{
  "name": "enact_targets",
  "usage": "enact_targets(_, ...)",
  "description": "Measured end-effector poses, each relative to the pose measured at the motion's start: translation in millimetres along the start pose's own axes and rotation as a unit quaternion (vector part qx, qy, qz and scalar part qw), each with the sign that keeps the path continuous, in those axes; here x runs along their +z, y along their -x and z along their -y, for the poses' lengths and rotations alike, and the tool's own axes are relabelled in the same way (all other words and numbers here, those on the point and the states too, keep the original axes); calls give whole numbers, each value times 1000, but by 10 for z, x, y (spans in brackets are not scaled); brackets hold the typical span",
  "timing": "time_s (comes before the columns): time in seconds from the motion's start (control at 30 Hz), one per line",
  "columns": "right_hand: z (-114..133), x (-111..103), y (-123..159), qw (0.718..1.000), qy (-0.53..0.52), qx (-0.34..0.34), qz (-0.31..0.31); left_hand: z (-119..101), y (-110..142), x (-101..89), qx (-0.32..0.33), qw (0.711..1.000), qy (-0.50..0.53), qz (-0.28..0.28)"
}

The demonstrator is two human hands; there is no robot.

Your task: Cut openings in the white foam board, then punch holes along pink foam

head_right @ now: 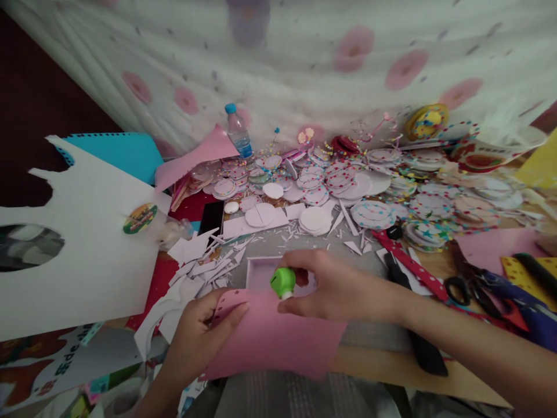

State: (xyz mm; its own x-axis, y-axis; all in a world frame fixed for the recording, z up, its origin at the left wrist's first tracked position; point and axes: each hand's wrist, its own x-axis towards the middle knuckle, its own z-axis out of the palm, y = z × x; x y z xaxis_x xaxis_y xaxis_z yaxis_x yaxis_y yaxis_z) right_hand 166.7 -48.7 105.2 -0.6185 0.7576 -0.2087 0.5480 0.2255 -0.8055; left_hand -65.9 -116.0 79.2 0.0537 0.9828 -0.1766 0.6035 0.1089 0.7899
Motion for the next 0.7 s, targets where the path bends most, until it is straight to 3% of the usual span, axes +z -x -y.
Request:
enact_targets(0.23, 35, 42, -44, 995, 91, -29, 10, -92, 6, 84, 28, 1000, 9, 6)
enact_targets(0.7, 15, -47, -156, 991, 115, -46, 60, -26, -55, 74, 36, 999, -29, -7)
